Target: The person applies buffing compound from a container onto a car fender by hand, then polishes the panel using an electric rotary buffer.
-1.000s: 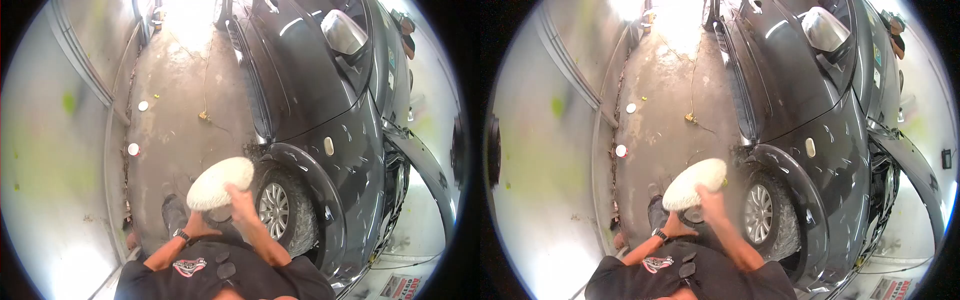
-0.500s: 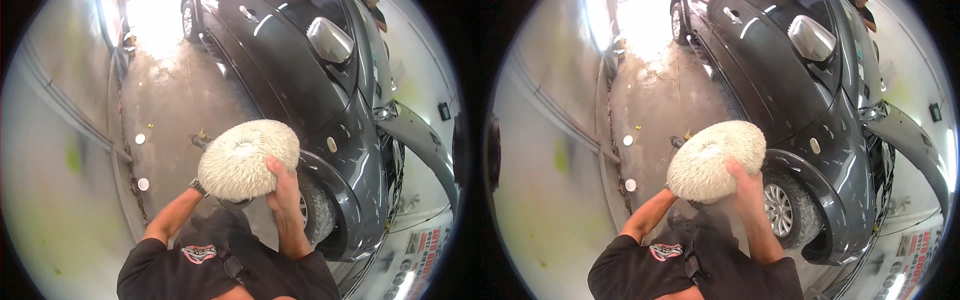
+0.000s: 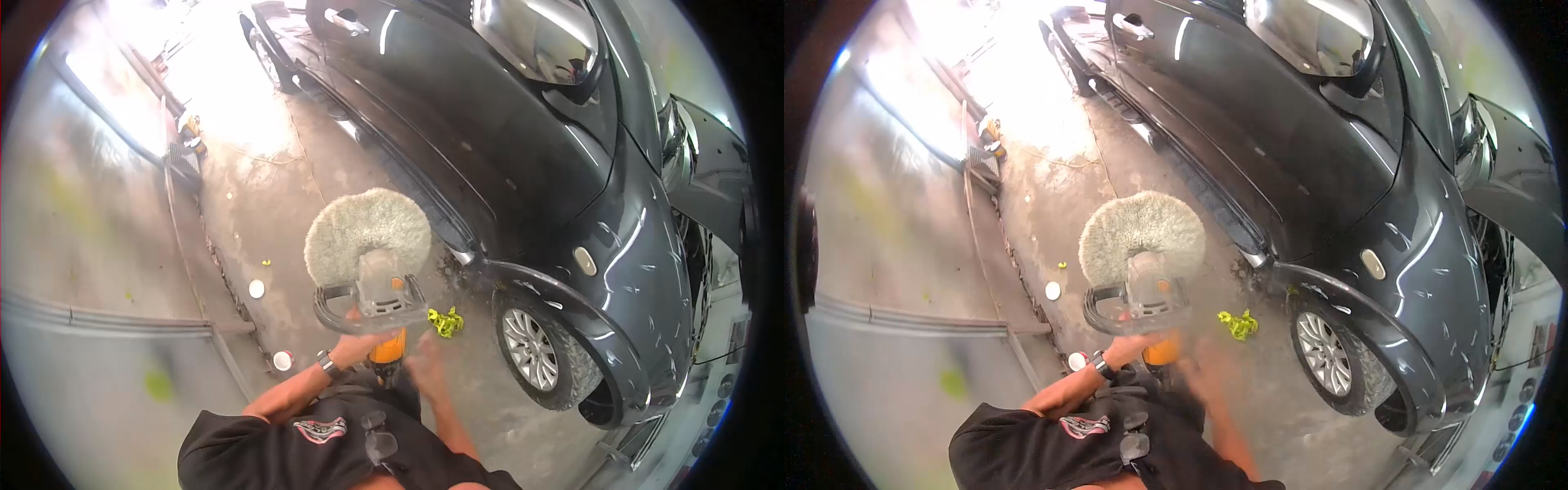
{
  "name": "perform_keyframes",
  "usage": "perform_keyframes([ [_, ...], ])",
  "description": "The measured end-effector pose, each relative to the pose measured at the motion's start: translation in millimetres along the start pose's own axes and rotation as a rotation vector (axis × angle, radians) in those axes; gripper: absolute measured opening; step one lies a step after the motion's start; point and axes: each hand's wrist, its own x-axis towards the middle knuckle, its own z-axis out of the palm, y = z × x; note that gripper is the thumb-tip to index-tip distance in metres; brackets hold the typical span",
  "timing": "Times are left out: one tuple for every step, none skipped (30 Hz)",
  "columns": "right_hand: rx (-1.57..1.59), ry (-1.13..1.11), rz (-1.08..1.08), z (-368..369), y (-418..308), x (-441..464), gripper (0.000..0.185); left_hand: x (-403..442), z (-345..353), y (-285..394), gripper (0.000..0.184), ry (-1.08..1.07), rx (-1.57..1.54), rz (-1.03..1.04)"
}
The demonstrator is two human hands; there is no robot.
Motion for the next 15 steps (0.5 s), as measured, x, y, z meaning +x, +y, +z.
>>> perform_keyframes([
  [0.211,-0.118,0.091,23.5,10.9,-5.6,0.050,13.0,-8.8,0.3,0.061,-0.048,0.102,-0.042],
  [0.409,-0.217,0.206,46.9,21.4,-11.1,0.050,27.1,-15.5,-1.9,0.053,-0.098,0.169,0.044],
  [0.477,-0.300,0.296,60.3,16.8,-2.9,0.048,41.8,-20.5,3.0,0.045,-0.142,0.231,0.133],
  [0.458,-0.307,0.355,68.4,15.2,3.4,0.047,54.0,-25.1,7.2,0.043,-0.141,0.078,0.027],
  [0.440,-0.313,0.415,74.1,13.3,12.7,0.047,68.9,-28.6,12.6,0.040,-0.138,-0.073,-0.081],
  [0.459,-0.281,0.415,81.0,7.8,30.0,0.046,85.1,-33.3,7.4,0.040,-0.137,-0.140,-0.104],
  [0.477,-0.249,0.413,87.8,2.2,47.4,0.045,100.2,-39.5,-1.5,0.041,-0.137,-0.204,-0.132],
  [0.534,-0.175,0.362,98.7,0.4,60.8,0.045,111.4,-45.8,-10.2,0.041,-0.139,-0.267,-0.167],
  [0.586,-0.096,0.312,109.3,0.6,71.2,0.044,125.9,-52.0,-14.7,0.041,-0.137,-0.267,-0.200],
  [0.600,-0.066,0.366,122.0,6.3,79.9,0.046,142.6,-58.5,-18.3,0.042,-0.136,-0.270,-0.230],
  [0.611,-0.033,0.417,137.5,14.6,91.0,0.048,158.3,-65.7,-22.3,0.043,-0.138,-0.273,-0.258],
  [0.593,0.043,0.399,152.8,19.9,103.5,0.051,174.8,-73.3,-27.7,0.042,-0.146,-0.293,-0.279],
  [0.572,0.119,0.381,167.5,23.6,116.7,0.053,191.9,-81.5,-34.7,0.042,-0.153,-0.315,-0.301],
  [0.516,0.231,0.297,183.0,25.3,130.4,0.056,208.8,-90.8,-41.8,0.042,-0.159,-0.340,-0.324],
  [0.456,0.340,0.214,198.5,25.6,144.9,0.059,224.9,-100.6,-47.7,0.043,-0.190,-0.351,-0.348],
])
